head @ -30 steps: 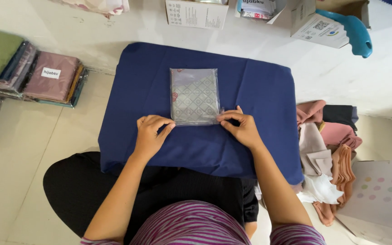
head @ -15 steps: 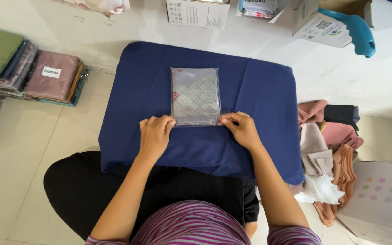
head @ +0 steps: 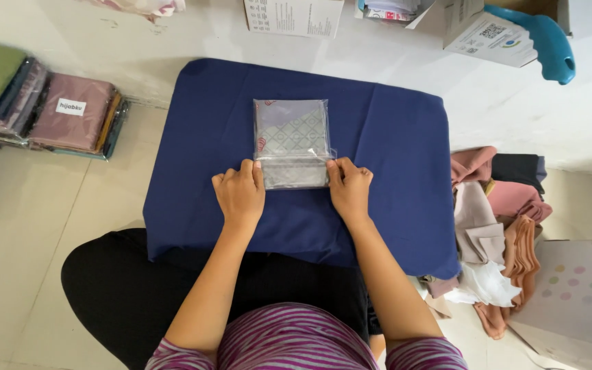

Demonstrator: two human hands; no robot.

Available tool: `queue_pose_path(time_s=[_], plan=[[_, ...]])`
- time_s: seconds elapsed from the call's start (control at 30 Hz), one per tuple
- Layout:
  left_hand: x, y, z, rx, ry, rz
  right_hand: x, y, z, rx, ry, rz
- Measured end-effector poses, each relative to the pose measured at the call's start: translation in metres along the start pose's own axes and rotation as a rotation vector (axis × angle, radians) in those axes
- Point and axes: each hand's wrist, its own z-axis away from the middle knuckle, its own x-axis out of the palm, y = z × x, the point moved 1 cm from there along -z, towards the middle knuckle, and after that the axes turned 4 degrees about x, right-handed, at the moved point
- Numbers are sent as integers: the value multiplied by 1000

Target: The person folds a patterned fabric on a blue mat, uses a lint roller to clean the surface, and then places the folded fabric into a clear plastic bag. They seal the bag and add a label before stacking it with other packaged items.

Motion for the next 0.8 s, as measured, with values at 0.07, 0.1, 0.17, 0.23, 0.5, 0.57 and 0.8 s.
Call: queue_pose_path(time_s=[0.07,0.1,0.17,0.23,0.5,0.57,0.8], plan=[[2,-1,-1,28,52,-58,0,-9,2,-29,50,122],[5,-1,-1,30,48,-57,0,-12,2,-25,49,123],[7,-2,-2,39,81,-81,1,-20,2,-62,65,247],[6,-2,-3,37,78,-74,0,-23,1,-72,56,267],[15,-8,1,10,43,-24,6,-10,-3,-77,23,290],[14,-6,1,1,48,-11,7,-11,-4,-101,26,285],[12,-5,-1,12,55,-53,17,-5,-10,-124,69,445]])
